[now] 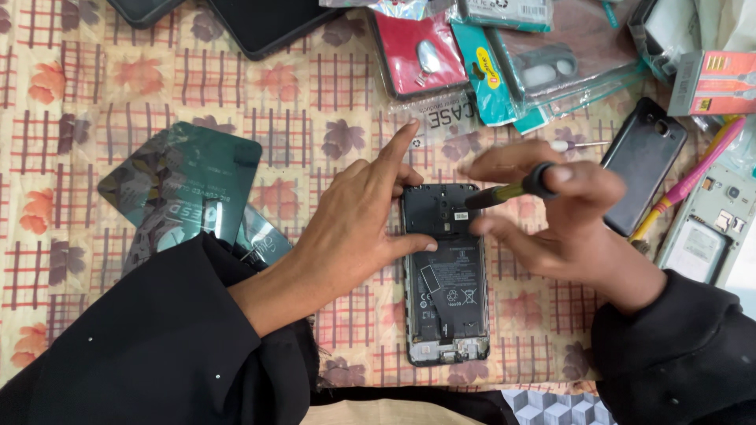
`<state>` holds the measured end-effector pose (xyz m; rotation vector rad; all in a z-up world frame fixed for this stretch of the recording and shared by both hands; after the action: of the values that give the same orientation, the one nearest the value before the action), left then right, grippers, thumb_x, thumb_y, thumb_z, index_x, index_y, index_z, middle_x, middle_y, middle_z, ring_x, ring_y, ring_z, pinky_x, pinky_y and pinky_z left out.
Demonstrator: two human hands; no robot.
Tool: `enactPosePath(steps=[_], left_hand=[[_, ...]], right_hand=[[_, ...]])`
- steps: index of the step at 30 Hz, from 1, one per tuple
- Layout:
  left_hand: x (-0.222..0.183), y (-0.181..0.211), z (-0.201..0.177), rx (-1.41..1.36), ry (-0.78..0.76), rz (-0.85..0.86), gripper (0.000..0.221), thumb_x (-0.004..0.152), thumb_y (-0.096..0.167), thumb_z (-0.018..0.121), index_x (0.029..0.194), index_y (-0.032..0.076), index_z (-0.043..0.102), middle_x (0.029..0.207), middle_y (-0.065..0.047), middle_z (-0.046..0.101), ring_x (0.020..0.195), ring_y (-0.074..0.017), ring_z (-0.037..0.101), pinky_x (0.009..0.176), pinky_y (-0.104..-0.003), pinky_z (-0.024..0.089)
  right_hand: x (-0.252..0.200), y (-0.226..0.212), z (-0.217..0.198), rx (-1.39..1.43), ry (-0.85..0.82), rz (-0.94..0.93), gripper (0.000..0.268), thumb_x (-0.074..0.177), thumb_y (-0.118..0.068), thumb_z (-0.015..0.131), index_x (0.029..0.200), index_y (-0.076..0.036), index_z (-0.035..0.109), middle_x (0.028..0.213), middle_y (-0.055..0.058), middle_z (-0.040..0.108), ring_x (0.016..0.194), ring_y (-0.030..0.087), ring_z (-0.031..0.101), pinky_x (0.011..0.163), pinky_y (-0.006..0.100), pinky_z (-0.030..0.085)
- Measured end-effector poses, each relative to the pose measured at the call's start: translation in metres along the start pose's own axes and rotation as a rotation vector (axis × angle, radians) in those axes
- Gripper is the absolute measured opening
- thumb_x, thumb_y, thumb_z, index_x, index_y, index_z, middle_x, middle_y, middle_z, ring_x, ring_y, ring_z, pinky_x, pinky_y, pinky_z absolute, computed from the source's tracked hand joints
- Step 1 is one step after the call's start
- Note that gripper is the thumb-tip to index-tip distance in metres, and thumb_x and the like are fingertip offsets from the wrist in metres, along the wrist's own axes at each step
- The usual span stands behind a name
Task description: The person disassembles a white smartphone using a screwdriver and a prying tool, then removes the back cover and internal components. They proceed to work on a black smartphone, removing its back cover and cleaning the internal components with a brush.
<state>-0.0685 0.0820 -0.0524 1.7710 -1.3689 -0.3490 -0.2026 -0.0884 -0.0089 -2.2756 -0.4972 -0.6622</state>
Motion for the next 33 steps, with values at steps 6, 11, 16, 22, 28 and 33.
enactPosePath(steps=[6,11,16,22,28,33], left_hand=[[0.001,-0.002,0.003,0.031,-0.02,0.002,0.126,0.067,0.034,0.095,0.158,-0.001,0.015,0.114,-0.014,0.068,0.102,-0.0283,0.065,0.097,-0.044,0.049],[0.002,-0.004,0.003,0.073,-0.016,0.015,0.116,0.075,0.031,0.092,0.158,-0.001,0.018,0.114,-0.014,0.068,0.102,-0.0273,0.065,0.099,-0.044,0.049],[-0.001,-0.003,0.001,0.085,0.002,0.071,0.107,0.081,0.026,0.088,0.16,0.0,0.02,0.117,-0.012,0.068,0.105,-0.0271,0.065,0.098,-0.043,0.05],[0.0,0.0,0.0,0.162,-0.019,0.147,0.111,0.079,0.032,0.089,0.158,0.0,0.019,0.119,-0.013,0.067,0.101,-0.0289,0.062,0.093,-0.045,0.047],[0.003,0.004,-0.003,0.216,-0.059,0.163,0.111,0.078,0.037,0.088,0.157,-0.001,0.022,0.113,-0.014,0.068,0.093,-0.029,0.06,0.087,-0.044,0.049],[0.005,0.007,-0.005,0.322,-0.117,0.187,0.107,0.077,0.037,0.088,0.155,-0.005,0.028,0.088,-0.014,0.066,0.084,-0.0264,0.06,0.077,-0.038,0.053]], right_hand=[[0.002,-0.004,-0.001,0.072,0.028,-0.023,0.074,0.086,0.013,0.077,0.132,-0.018,0.028,0.108,0.02,0.059,0.094,0.026,0.074,0.073,0.032,0.067],[0.009,-0.005,-0.003,0.06,-0.071,-0.033,0.075,0.082,0.019,0.067,0.127,-0.016,0.019,0.109,0.023,0.06,0.098,0.03,0.073,0.072,0.031,0.064],[0.011,-0.01,-0.005,0.012,0.091,0.087,0.081,0.086,0.008,0.08,0.134,-0.019,0.021,0.114,0.02,0.054,0.104,0.028,0.07,0.083,0.037,0.064],[0.007,-0.015,-0.005,-0.066,0.018,0.061,0.083,0.081,0.008,0.073,0.133,-0.014,0.011,0.119,0.029,0.052,0.11,0.038,0.067,0.09,0.044,0.063],[-0.002,-0.005,-0.003,0.044,0.022,0.081,0.078,0.092,0.017,0.07,0.139,-0.017,0.018,0.118,0.022,0.057,0.109,0.03,0.073,0.09,0.04,0.065],[-0.003,0.003,0.0,0.029,0.063,0.013,0.085,0.086,0.013,0.079,0.137,-0.018,0.019,0.113,0.021,0.057,0.104,0.027,0.071,0.087,0.039,0.066]])
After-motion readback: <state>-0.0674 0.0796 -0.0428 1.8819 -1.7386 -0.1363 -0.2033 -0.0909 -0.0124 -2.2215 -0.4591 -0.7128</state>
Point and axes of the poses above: each hand's wrist, its own x-axis towards the middle knuckle, its own z-axis out of the palm, y = z × x, the point moved 3 cm from there along x, towards the middle knuckle
